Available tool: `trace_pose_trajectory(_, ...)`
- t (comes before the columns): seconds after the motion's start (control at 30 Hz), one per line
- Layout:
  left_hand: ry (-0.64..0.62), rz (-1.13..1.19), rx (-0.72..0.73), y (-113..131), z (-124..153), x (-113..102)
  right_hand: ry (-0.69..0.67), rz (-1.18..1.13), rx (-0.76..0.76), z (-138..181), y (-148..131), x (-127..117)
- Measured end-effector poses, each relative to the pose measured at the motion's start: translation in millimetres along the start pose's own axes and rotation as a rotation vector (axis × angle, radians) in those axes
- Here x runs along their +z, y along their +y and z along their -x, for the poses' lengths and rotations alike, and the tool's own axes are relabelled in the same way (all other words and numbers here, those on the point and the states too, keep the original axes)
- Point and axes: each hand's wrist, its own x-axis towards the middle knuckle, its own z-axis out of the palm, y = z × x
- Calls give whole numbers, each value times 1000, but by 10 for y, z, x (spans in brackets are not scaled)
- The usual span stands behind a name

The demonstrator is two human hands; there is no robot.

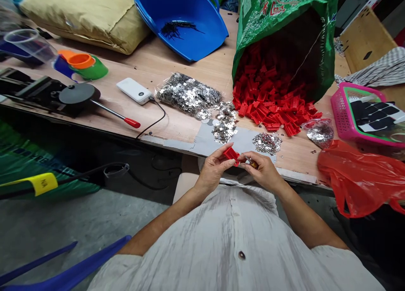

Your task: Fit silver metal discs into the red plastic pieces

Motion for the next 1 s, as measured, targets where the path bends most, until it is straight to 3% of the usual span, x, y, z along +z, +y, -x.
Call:
trace_pose_trajectory(0.13,-28,-37,14,10,-5,-3,2,139,-217,-10,42,-9)
trace_pose_trajectory(0.27,-26,-26,-1,30,1,2,27,130,-257,-21,52,-14)
trace_pose_trajectory(0.47,-61,-23,-34,-5,-4,-47,-62,51,-113,-16,37,-33)
trace_pose_trajectory(0.67,-114,-49,20,-60,-32,-82,-33,46,34,4,114,-46)
trace_pose_trajectory(0.8,-149,-232,148,-83,-135,-157,-31,95,29,27,208,-66)
trace_pose_trajectory(1.0,-172,-715,278,-87,-361,-319,1,252,-1,55,366,0)
